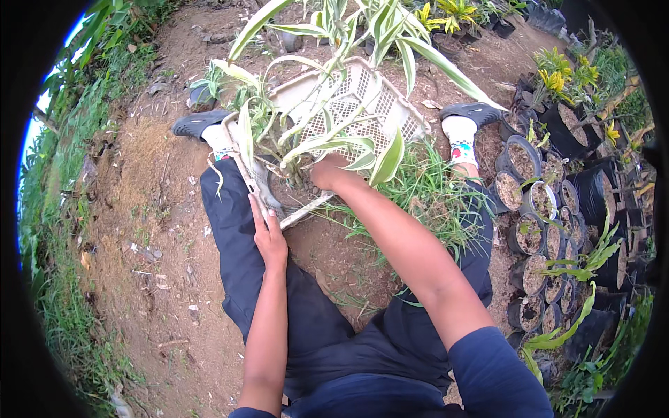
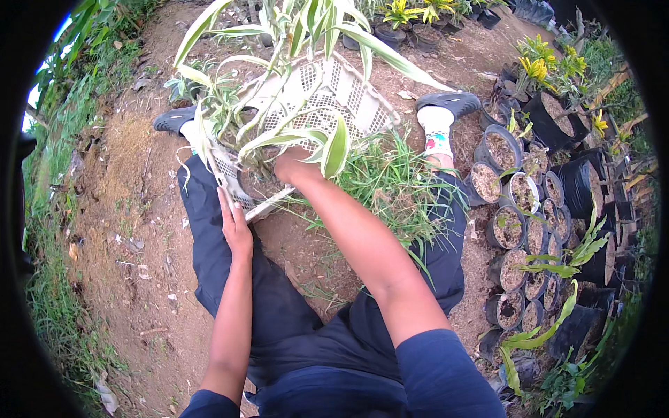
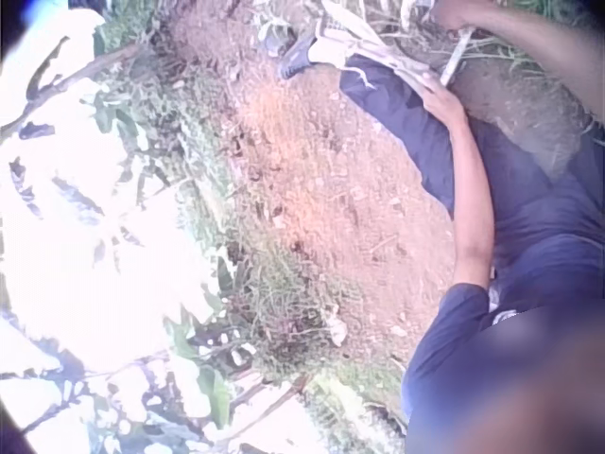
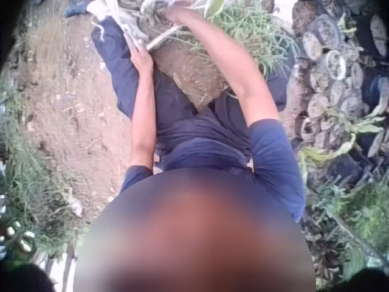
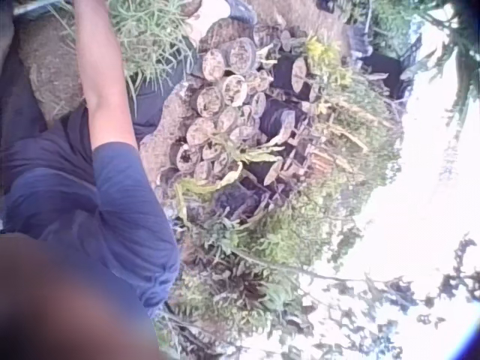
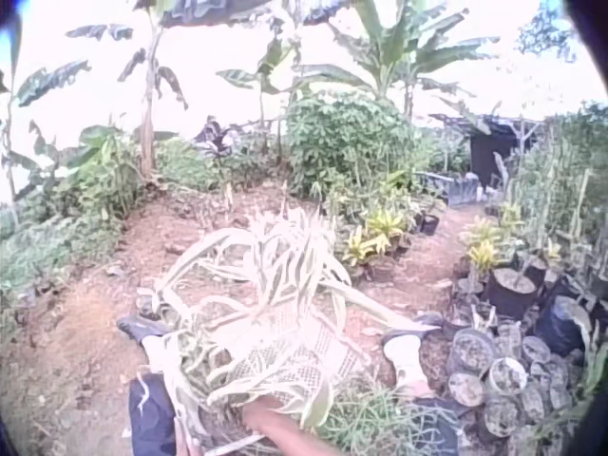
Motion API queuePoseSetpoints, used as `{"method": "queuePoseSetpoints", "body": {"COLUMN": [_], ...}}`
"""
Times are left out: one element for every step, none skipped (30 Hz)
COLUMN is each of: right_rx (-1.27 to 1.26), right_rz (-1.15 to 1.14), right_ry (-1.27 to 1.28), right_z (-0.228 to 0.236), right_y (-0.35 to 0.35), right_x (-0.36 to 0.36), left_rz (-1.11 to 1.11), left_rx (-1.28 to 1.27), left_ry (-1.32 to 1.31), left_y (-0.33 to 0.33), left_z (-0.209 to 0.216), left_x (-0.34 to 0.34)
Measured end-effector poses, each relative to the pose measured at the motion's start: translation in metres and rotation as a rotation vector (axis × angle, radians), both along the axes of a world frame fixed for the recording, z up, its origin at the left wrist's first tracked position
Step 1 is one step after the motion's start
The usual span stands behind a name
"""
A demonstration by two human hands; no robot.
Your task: The person sits on the ground and handles potted plants, removing weeds and adjusting foliage. They place trimmed plants into a white plastic crate and continue working on additional pots.
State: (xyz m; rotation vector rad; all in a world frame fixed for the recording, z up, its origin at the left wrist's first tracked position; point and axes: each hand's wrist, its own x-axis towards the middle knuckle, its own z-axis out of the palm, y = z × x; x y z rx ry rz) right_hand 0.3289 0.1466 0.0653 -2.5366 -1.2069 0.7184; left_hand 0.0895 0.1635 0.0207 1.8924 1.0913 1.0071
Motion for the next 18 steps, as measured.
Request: {"method": "queuePoseSetpoints", "body": {"right_rx": [0.011, -0.025, -0.003, 0.123, 0.240, 0.383, 0.532, 0.629, 0.709, 0.781, 0.802, 0.812, 0.869, 0.796, 0.762, 0.748, 0.593, 0.466], "right_rz": [0.083, 0.167, 0.206, 0.189, 0.142, 0.141, 0.156, 0.071, -0.012, -0.092, -0.189, -0.285, -0.354, -0.503, -0.622, -0.725, -0.776, -0.813], "right_ry": [-0.053, -0.086, -0.039, 0.054, 0.114, 0.086, 0.040, 0.054, 0.061, 0.069, 0.089, 0.109, 0.113, -0.002, -0.136, -0.292, -0.301, -0.326], "right_z": [0.008, 0.019, 0.029, 0.037, 0.044, 0.050, 0.056, 0.061, 0.066, 0.070, 0.073, 0.076, 0.076, 0.073, 0.068, 0.062, 0.055, 0.048], "right_y": [-0.010, -0.019, -0.032, -0.055, -0.076, -0.099, -0.123, -0.148, -0.173, -0.196, -0.220, -0.246, -0.268, -0.286, -0.302, -0.315, -0.322, -0.325], "right_x": [-0.003, -0.007, -0.008, -0.008, -0.013, -0.016, -0.017, -0.018, -0.019, -0.017, -0.014, -0.010, -0.006, -0.007, -0.009, -0.009, -0.008, -0.007], "left_rz": [0.006, -0.014, 0.002, 0.021, 0.074, 0.117, 0.191, 0.197, 0.148, -0.006, -0.134, -0.275, -0.365, -0.435, -0.518, -0.506, -0.506, -0.508], "left_rx": [0.013, 0.013, 0.087, 0.022, -0.151, -0.255, -0.433, -0.559, -0.655, -0.711, -0.774, -0.932, -0.953, -0.989, -1.031, -1.070, -1.111, -1.149], "left_ry": [-0.002, -0.033, -0.038, -0.081, -0.109, -0.170, -0.222, -0.276, -0.264, -0.185, -0.096, -0.047, -0.025, 0.004, -0.024, 0.002, -0.027, -0.077], "left_y": [0.000, -0.001, -0.002, -0.002, -0.007, -0.020, -0.034, -0.049, -0.067, -0.087, -0.106, -0.118, -0.132, -0.148, -0.159, -0.164, -0.168, -0.170], "left_z": [-0.003, -0.004, -0.006, -0.006, -0.007, -0.008, -0.007, -0.004, 0.000, 0.003, 0.007, 0.012, 0.015, 0.014, 0.011, 0.008, 0.002, -0.005], "left_x": [0.000, -0.001, 0.001, 0.002, 0.006, 0.006, 0.006, 0.006, 0.006, 0.008, 0.009, 0.013, 0.020, 0.029, 0.039, 0.052, 0.068, 0.079]}}
